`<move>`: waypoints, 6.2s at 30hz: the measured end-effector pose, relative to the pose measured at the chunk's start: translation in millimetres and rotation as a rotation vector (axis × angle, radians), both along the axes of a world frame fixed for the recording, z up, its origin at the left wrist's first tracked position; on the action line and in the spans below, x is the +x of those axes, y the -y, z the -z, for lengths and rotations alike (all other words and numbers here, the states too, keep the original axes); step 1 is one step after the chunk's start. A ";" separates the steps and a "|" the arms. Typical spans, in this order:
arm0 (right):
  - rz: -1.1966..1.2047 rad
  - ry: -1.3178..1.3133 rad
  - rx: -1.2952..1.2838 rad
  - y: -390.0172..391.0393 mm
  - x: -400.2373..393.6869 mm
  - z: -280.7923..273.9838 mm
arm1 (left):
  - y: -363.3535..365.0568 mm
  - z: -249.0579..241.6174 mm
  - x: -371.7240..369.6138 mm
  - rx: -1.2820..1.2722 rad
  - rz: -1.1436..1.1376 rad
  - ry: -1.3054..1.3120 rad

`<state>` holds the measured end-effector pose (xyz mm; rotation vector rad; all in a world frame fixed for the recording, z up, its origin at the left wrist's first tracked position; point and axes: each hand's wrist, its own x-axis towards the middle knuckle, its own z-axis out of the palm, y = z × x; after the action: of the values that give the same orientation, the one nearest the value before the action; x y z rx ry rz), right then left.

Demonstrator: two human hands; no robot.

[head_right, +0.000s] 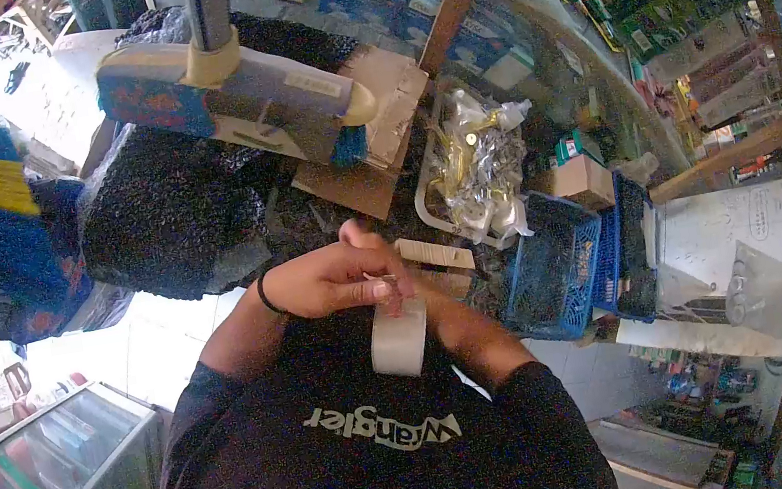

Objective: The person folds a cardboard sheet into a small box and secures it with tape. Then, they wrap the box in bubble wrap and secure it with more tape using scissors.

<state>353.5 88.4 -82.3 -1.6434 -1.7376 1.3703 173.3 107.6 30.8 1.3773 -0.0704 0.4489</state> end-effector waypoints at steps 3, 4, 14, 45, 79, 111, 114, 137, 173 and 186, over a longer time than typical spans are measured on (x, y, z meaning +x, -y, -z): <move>0.021 -0.038 -0.003 -4.7 -12.0 15.4 | 1.2 -1.3 -6.5 -0.046 -0.032 -0.033; 0.032 -0.057 -0.001 -3.9 -14.0 15.1 | 0.9 -2.7 -10.6 -0.075 -0.040 -0.059; 0.426 -0.353 -0.066 40.2 -1.1 -40.2 | -5.1 18.4 -17.5 -0.093 -0.123 0.002; -0.320 0.422 0.389 46.6 -38.7 0.6 | 21.6 33.6 -31.3 0.809 -1.372 -0.043; 0.608 -1.045 -0.302 159.7 21.7 -74.3 | 36.8 32.6 65.5 1.097 -0.669 0.106; 0.962 -0.680 -0.068 160.8 143.7 -35.7 | 64.0 100.7 120.4 0.954 -0.784 -0.555; 0.938 -0.539 -0.004 152.9 148.4 -31.7 | 63.1 109.0 126.8 0.942 -0.821 -0.551; 0.862 -0.228 -0.073 124.3 156.6 -8.9 | 41.4 140.9 125.3 0.909 -0.758 -0.262; 0.778 0.098 0.154 128.3 152.9 -2.2 | 46.8 139.5 134.3 0.827 -0.754 -0.328; 0.718 0.147 0.179 125.0 154.1 -4.6 | 52.4 140.2 135.8 0.787 -0.761 -0.353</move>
<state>507.6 -36.6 -77.7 -2.0133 -1.1016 0.7504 309.1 55.2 -109.3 2.2359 0.6506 0.8507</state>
